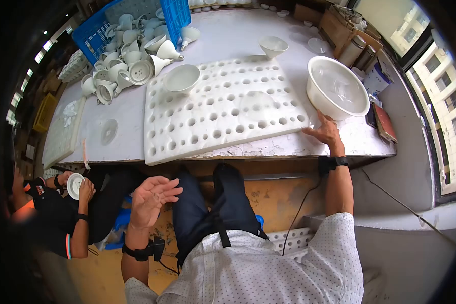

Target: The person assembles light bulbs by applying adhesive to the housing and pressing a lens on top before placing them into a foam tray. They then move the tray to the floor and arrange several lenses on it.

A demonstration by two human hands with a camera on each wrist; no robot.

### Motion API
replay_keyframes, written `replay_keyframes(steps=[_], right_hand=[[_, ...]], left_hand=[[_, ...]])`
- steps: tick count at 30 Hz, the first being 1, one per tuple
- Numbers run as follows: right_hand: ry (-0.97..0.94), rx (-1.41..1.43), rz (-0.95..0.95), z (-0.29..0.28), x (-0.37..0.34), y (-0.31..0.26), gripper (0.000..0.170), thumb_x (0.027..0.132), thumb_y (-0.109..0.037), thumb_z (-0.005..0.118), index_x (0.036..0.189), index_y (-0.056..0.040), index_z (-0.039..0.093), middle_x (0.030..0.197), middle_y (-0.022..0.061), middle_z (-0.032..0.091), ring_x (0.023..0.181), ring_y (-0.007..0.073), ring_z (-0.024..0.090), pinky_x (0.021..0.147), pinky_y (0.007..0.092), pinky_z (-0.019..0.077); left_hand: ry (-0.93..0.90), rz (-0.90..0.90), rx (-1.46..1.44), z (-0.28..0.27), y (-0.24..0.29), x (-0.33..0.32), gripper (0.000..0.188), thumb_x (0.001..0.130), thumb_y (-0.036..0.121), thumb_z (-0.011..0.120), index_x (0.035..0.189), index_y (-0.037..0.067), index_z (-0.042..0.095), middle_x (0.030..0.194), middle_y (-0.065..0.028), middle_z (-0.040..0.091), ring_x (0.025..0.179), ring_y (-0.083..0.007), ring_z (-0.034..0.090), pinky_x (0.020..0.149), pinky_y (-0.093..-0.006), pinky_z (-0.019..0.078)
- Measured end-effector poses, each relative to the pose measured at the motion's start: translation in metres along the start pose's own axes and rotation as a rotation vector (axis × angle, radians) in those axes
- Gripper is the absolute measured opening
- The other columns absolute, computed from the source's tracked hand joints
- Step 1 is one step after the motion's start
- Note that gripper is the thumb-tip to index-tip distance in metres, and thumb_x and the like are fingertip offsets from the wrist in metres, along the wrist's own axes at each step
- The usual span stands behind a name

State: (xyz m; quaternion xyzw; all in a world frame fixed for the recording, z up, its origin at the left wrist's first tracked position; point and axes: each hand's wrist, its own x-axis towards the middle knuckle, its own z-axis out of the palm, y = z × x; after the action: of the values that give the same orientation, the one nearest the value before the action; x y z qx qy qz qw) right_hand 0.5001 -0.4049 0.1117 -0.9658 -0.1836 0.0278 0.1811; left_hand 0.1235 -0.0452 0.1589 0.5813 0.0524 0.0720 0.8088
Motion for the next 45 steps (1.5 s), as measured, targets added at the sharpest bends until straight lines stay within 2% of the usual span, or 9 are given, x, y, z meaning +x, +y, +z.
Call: replay_keyframes(steps=[3, 5, 7, 12, 22, 31, 38, 43, 45], right_hand=[[0.076, -0.309, 0.068, -0.002, -0.009, -0.02, 0.091, 0.06, -0.052, 0.075, 0.132, -0.0062, 0.044, 0.129, 0.0247, 0.045, 0.122, 0.04, 0.039, 0.101, 0.0445, 0.0342], [0.273, -0.054, -0.168, 0.012, -0.001, -0.026, 0.08, 0.067, -0.047, 0.074, 0.131, -0.0082, 0.046, 0.129, 0.0238, 0.045, 0.122, 0.041, 0.039, 0.1, 0.0468, 0.0342], [0.098, 0.382, -0.226, 0.008, -0.005, -0.086, 0.078, 0.066, -0.043, 0.076, 0.13, -0.009, 0.046, 0.131, 0.024, 0.043, 0.122, 0.0424, 0.037, 0.101, 0.048, 0.0327], [-0.058, -0.041, -0.395, 0.04, 0.031, -0.139, 0.086, 0.058, -0.042, 0.08, 0.131, -0.0119, 0.046, 0.136, 0.0265, 0.035, 0.128, 0.0414, 0.031, 0.105, 0.0475, 0.0278], [-0.175, -0.097, -0.333, 0.006, 0.054, -0.172, 0.086, 0.056, -0.037, 0.078, 0.132, -0.0169, 0.044, 0.132, 0.026, 0.034, 0.12, 0.0426, 0.036, 0.102, 0.047, 0.0315], [0.339, -0.164, 0.149, -0.105, 0.076, -0.014, 0.087, 0.058, -0.033, 0.078, 0.133, -0.0114, 0.042, 0.13, 0.032, 0.036, 0.116, 0.0449, 0.042, 0.097, 0.0476, 0.0366], [-0.013, -0.151, 0.424, -0.122, 0.098, 0.059, 0.087, 0.061, -0.047, 0.072, 0.134, -0.0114, 0.042, 0.133, 0.0303, 0.036, 0.12, 0.0435, 0.04, 0.099, 0.0466, 0.036], [0.372, -0.33, 0.185, -0.117, 0.078, 0.061, 0.068, 0.068, -0.035, 0.073, 0.127, -0.0097, 0.051, 0.126, 0.0238, 0.046, 0.111, 0.0379, 0.05, 0.092, 0.0444, 0.0425], [0.589, 0.199, 0.037, -0.117, 0.067, 0.027, 0.052, 0.071, -0.018, 0.073, 0.12, -0.0075, 0.056, 0.115, 0.0183, 0.056, 0.101, 0.0315, 0.057, 0.085, 0.0403, 0.0469]], left_hand=[[0.134, -0.075, -0.099, -0.009, 0.001, 0.026, 0.046, 0.09, 0.025, 0.057, 0.121, -0.005, 0.041, 0.121, -0.0263, 0.052, 0.107, -0.0336, 0.057, 0.086, -0.038, 0.0502], [0.166, -0.12, -0.09, -0.018, 0.005, 0.057, 0.047, 0.091, 0.024, 0.054, 0.124, -0.004, 0.037, 0.128, -0.0257, 0.045, 0.113, -0.0343, 0.053, 0.088, -0.0401, 0.049], [0.347, -0.103, -0.071, -0.022, 0.003, 0.095, 0.05, 0.091, 0.025, 0.053, 0.127, -0.004, 0.034, 0.134, -0.025, 0.037, 0.118, -0.0358, 0.047, 0.091, -0.0429, 0.0467], [0.358, -0.208, -0.187, -0.05, -0.002, 0.166, 0.069, 0.088, 0.03, 0.058, 0.134, -0.007, 0.022, 0.141, -0.0242, 0.023, 0.12, -0.0394, 0.042, 0.093, -0.0484, 0.0431], [0.387, -0.47, -0.112, -0.085, 0.027, 0.273, 0.052, 0.085, 0.028, 0.061, 0.128, 0.008, 0.039, 0.116, -0.0125, 0.052, 0.101, -0.0297, 0.057, 0.077, -0.0472, 0.0517], [0.405, -0.504, -0.092, -0.089, 0.004, 0.295, 0.047, 0.082, 0.017, 0.063, 0.125, 0.006, 0.046, 0.112, -0.01, 0.057, 0.1, -0.0254, 0.059, 0.078, -0.0441, 0.0523], [0.544, -0.434, -0.224, -0.093, 0.01, 0.278, 0.048, 0.081, 0.012, 0.061, 0.124, 0.001, 0.045, 0.113, -0.011, 0.056, 0.104, -0.0265, 0.056, 0.09, -0.0415, 0.0464], [0.564, -0.383, -0.146, -0.081, 0.026, 0.262, 0.048, 0.081, 0.01, 0.061, 0.125, 0.0, 0.044, 0.113, -0.0106, 0.056, 0.105, -0.025, 0.056, 0.091, -0.0389, 0.0457], [0.54, -0.394, -0.147, -0.076, 0.034, 0.259, 0.048, 0.081, 0.011, 0.06, 0.125, 0.001, 0.045, 0.113, -0.0102, 0.056, 0.105, -0.025, 0.055, 0.091, -0.0394, 0.0457]])
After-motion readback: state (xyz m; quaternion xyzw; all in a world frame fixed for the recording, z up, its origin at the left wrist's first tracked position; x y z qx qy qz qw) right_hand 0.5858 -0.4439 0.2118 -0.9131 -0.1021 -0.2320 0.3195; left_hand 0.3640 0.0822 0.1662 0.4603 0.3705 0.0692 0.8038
